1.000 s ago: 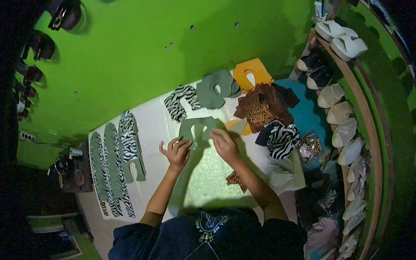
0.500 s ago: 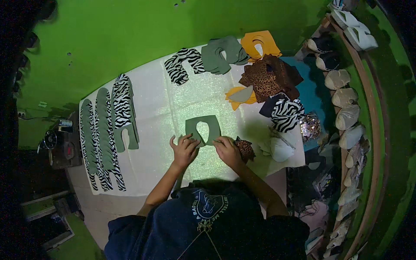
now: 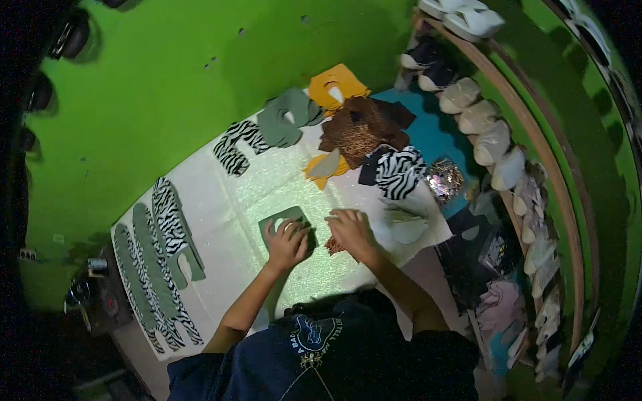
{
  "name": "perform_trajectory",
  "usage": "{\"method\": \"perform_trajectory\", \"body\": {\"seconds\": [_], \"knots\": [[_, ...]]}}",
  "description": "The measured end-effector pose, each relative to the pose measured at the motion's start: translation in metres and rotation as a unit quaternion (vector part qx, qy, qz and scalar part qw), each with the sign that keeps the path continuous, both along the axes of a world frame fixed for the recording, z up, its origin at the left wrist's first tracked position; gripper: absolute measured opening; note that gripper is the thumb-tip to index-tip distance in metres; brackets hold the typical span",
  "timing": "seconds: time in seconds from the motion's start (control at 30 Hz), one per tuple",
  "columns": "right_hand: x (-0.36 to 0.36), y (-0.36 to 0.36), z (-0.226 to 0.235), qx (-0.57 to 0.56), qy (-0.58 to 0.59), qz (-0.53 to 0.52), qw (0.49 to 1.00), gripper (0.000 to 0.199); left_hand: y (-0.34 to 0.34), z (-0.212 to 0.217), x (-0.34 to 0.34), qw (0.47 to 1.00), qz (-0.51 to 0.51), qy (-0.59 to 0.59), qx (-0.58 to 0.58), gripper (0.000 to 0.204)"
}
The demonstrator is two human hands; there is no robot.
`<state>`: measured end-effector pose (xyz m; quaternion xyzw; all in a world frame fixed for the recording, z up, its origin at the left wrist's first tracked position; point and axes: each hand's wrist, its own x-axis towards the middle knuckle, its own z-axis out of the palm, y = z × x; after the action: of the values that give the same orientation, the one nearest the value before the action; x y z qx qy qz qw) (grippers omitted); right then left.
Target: The person assembles shoe components on a white table by hand. They repeatedly pick up a zebra-print insole and a green sole, align them, and press them together before placing the finished pair aside.
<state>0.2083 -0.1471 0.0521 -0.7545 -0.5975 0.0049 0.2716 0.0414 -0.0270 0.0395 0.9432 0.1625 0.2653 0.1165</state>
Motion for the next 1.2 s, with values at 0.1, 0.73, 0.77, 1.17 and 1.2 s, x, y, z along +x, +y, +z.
{"method": "perform_trajectory", "body": {"seconds": [0.1, 0.73, 0.77, 1.17, 1.2], "knots": [[0.045, -0.006, 0.007, 0.019, -0.043, -0.047, 0.998, 0.018, 0.003, 0.015, 0.053, 0.998, -0.054, -0.027, 0.008, 0.022], [0.104, -0.046, -0.006, -0.117, 0.001, -0.373, 0.92, 0.092, -0.04, 0.0, 0.199, 0.976, -0.187, 0.106, 0.03, 0.045], [0.103, -0.045, -0.006, -0.119, 0.0, -0.375, 0.919, 0.092, -0.039, 0.001, 0.199, 0.976, -0.189, 0.105, 0.032, 0.045], [0.1, -0.038, -0.005, -0.125, -0.002, -0.39, 0.912, 0.094, -0.025, -0.001, 0.197, 0.961, -0.206, 0.178, 0.054, 0.048], [0.1, -0.038, -0.007, -0.124, -0.006, -0.392, 0.911, 0.094, -0.025, 0.0, 0.197, 0.961, -0.208, 0.175, 0.056, 0.046]]}}
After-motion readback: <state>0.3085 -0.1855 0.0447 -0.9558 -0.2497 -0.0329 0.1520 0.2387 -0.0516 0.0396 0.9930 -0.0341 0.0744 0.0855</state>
